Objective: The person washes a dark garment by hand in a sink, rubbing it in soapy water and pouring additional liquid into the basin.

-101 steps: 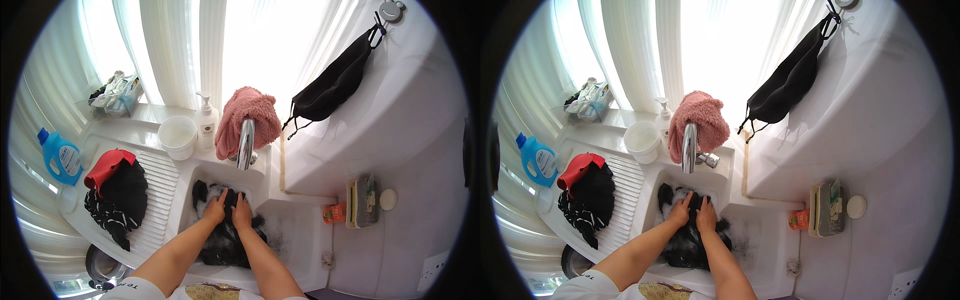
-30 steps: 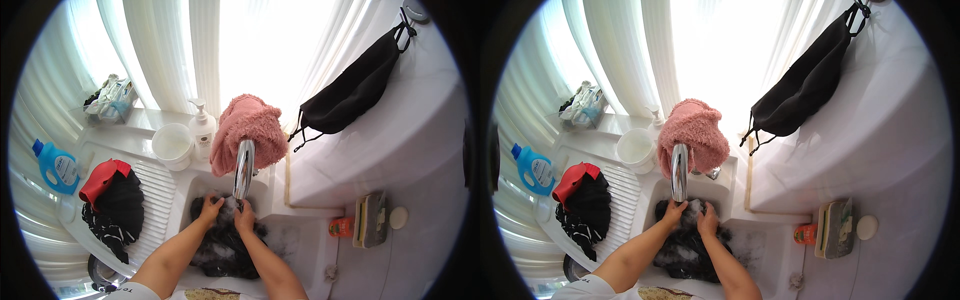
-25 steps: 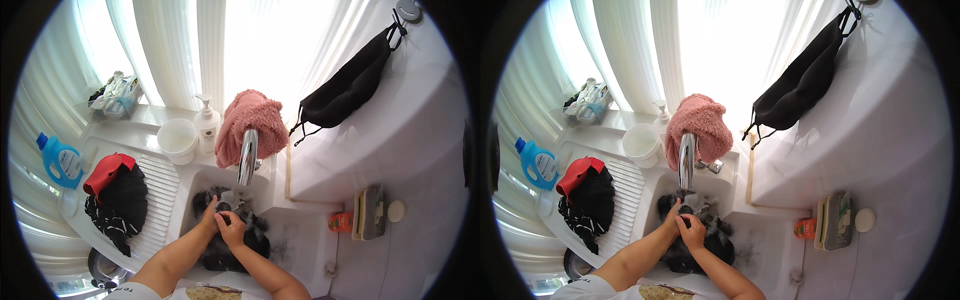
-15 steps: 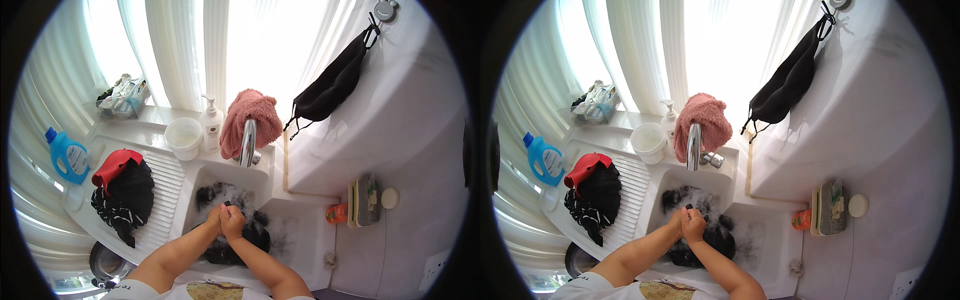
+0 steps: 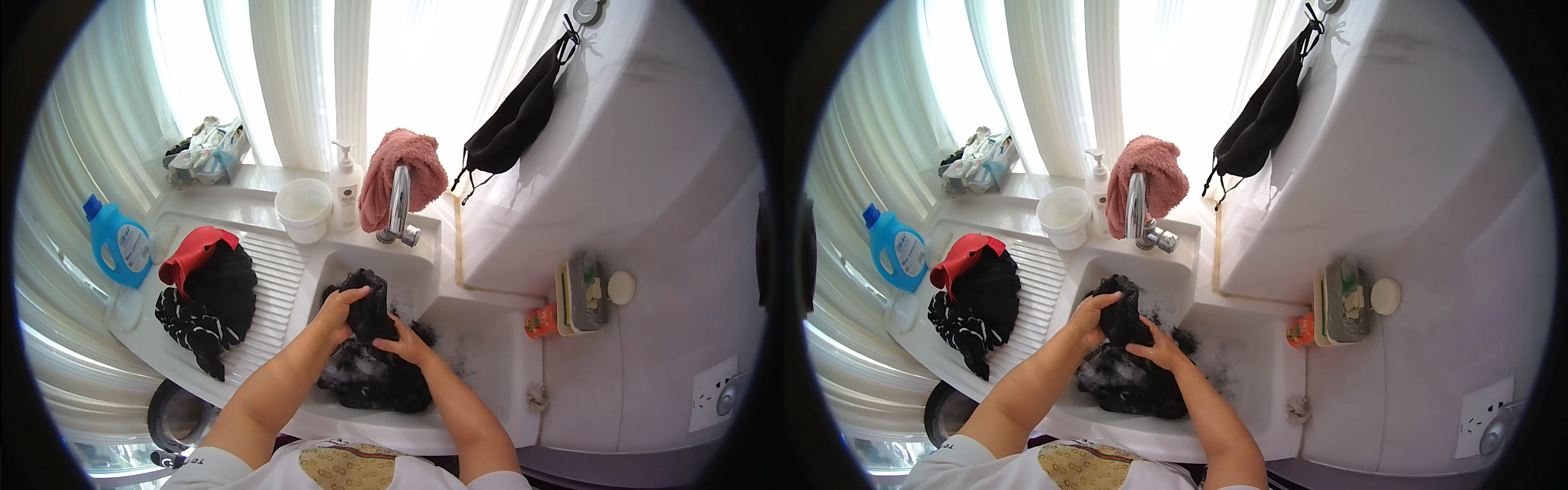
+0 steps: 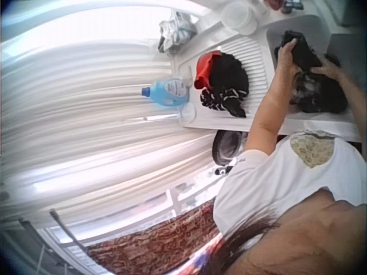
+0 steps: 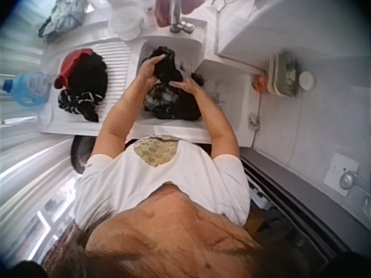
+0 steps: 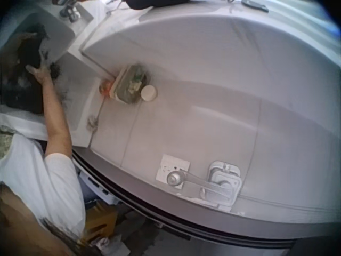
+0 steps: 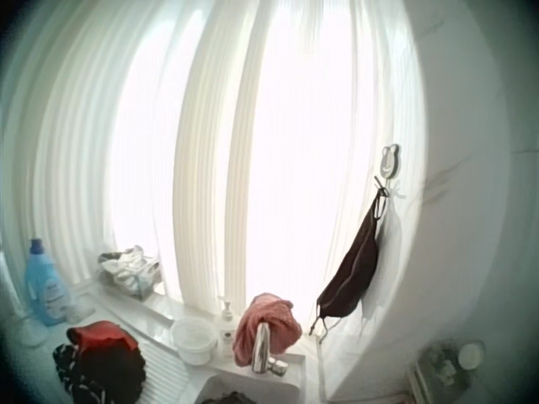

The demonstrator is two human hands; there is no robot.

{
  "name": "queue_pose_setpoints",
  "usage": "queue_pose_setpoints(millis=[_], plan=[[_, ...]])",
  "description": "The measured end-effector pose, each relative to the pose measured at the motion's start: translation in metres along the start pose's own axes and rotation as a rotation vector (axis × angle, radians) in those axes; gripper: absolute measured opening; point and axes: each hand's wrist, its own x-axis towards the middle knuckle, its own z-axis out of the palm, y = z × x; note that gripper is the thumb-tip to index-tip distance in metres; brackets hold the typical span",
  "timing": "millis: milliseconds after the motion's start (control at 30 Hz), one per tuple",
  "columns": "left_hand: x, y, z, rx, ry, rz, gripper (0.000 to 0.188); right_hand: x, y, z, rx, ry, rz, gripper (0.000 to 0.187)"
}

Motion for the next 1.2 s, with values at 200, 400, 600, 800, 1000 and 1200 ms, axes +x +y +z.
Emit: queue_pose_setpoints(millis=[200,400,600,800,1000,1200], plan=[[0.007,0.027,0.008,0.206,0.168,0.302,0.025,-0.018,0.032,-0.012,-0.132,0.044,0.253,0.062],[0.026,-0.019,-0.044,1.284,0.59,0.805,0.082,0.006,-0.041,-0.051,0.286,0.448,0.075,0.049],[0.046,-0.073,-0.064,2.057,0.402,0.586,0.079,0.043,0.01,0.01,-0.451,0.315,-0.04,0.07],[0.09,-0.112,-0.127,2.275,0.274,0.289,0.05,0.054,0.076,0.058,-0.793,-0.107,0.253,0.068],[0.159,-0.152,-0.205,2.159,0.151,0.104,0.028,0.093,0.075,0.054,-0.663,-0.311,0.594,0.06],[0.079,-0.034,-0.07,1.105,0.611,-0.035,0.047,0.046,0.023,0.016,-0.738,0.165,0.154,0.019]])
